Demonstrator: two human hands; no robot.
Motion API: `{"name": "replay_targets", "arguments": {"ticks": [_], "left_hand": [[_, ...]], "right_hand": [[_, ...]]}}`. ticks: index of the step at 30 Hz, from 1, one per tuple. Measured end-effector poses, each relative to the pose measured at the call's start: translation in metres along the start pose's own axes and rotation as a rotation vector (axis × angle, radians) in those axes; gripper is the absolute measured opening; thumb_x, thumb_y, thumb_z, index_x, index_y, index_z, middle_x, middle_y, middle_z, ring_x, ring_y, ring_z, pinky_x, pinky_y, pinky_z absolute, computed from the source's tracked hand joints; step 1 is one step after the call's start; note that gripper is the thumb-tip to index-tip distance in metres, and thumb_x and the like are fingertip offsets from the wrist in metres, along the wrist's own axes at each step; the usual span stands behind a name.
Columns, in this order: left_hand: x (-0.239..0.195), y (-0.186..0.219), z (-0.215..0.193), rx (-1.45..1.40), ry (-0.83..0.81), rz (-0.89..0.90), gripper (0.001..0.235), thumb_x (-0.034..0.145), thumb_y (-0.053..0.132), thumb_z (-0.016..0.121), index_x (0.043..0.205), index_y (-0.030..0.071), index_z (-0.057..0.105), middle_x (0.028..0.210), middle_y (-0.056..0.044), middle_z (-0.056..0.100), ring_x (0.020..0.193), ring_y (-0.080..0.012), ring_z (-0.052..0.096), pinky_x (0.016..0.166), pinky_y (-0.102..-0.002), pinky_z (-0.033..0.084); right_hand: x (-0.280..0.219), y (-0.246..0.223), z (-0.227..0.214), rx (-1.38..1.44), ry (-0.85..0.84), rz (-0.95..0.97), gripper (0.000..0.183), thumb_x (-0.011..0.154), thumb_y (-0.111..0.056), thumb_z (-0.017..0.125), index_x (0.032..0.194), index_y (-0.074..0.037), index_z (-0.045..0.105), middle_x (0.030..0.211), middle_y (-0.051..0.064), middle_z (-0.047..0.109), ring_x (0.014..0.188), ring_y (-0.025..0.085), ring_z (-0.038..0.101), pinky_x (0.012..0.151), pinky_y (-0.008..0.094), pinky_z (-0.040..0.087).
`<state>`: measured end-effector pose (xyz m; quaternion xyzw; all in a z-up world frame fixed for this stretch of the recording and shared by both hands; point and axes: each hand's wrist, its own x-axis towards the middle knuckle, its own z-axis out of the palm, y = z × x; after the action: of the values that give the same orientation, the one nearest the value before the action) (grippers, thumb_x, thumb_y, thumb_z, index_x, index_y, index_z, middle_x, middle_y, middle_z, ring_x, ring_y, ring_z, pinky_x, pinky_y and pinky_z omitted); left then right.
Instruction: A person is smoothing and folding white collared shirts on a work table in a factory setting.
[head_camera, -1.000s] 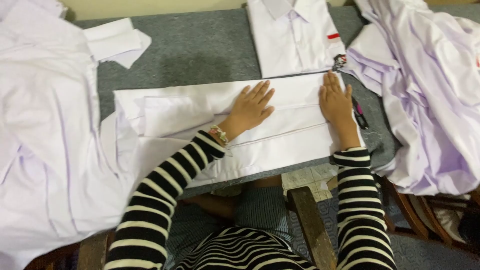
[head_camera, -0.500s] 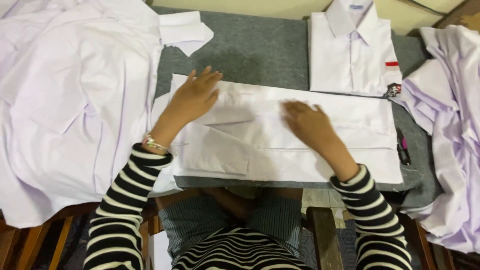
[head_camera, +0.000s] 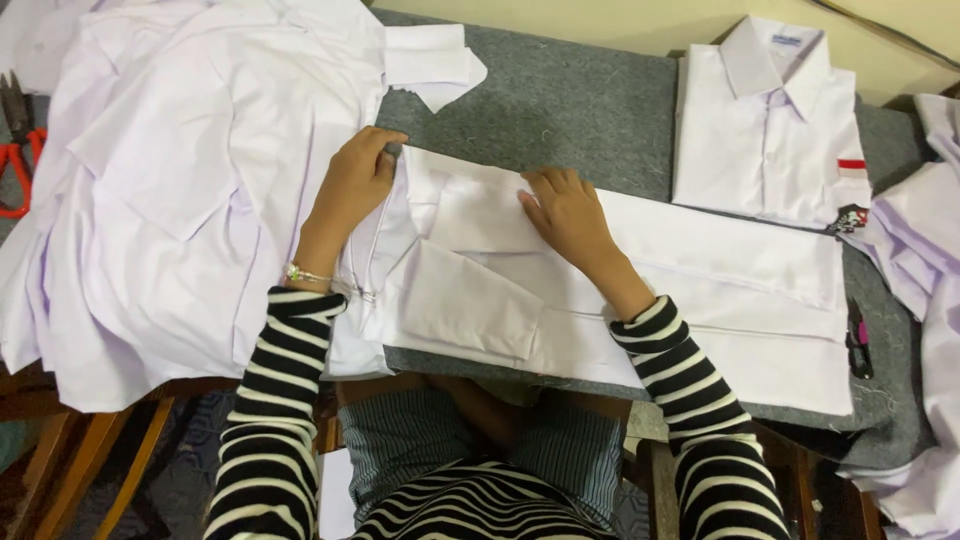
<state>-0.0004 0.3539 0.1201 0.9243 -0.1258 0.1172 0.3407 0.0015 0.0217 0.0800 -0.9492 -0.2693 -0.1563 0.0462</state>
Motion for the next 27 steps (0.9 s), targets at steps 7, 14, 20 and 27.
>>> {"name": "replay_targets", "arguments": {"ticks": [7, 14, 20, 27], "left_hand": [[0.008, -0.017, 0.003, -0.276, -0.06, -0.107, 0.034, 0.087, 0.012, 0.071, 0.12, 0.007, 0.071, 0.106, -0.016, 0.073, 0.085, -0.0279, 0.069, 0.074, -0.039, 0.054], [0.018, -0.006, -0.004, -0.372, -0.118, -0.182, 0.023, 0.089, 0.014, 0.068, 0.11, 0.013, 0.077, 0.107, -0.014, 0.074, 0.08, -0.0222, 0.067, 0.071, -0.036, 0.053], [0.027, -0.014, -0.004, -0.527, -0.182, -0.379, 0.028, 0.087, 0.017, 0.068, 0.113, 0.007, 0.075, 0.103, -0.019, 0.074, 0.073, -0.0199, 0.074, 0.071, -0.029, 0.059], [0.044, -0.039, 0.008, -0.456, -0.32, -0.467, 0.052, 0.091, 0.052, 0.073, 0.109, 0.003, 0.075, 0.098, -0.021, 0.074, 0.079, -0.0241, 0.075, 0.077, -0.032, 0.059]], "right_hand": [[-0.003, 0.007, 0.017, 0.439, 0.138, 0.075, 0.017, 0.106, -0.032, 0.065, 0.113, -0.019, 0.073, 0.087, 0.001, 0.057, 0.091, 0.024, 0.061, 0.081, 0.038, 0.05], [-0.006, 0.004, 0.009, 0.634, 0.06, 0.138, 0.019, 0.101, -0.03, 0.072, 0.105, -0.011, 0.069, 0.089, 0.003, 0.05, 0.094, 0.024, 0.058, 0.086, 0.039, 0.046], [-0.006, -0.012, -0.02, 0.818, 0.017, 0.197, 0.018, 0.101, -0.022, 0.071, 0.112, -0.008, 0.066, 0.098, 0.012, 0.063, 0.103, 0.032, 0.065, 0.095, 0.044, 0.048], [-0.006, -0.014, -0.03, 0.863, -0.028, 0.254, 0.019, 0.101, -0.021, 0.072, 0.113, -0.008, 0.066, 0.105, 0.015, 0.072, 0.108, 0.034, 0.068, 0.098, 0.046, 0.05]]}}
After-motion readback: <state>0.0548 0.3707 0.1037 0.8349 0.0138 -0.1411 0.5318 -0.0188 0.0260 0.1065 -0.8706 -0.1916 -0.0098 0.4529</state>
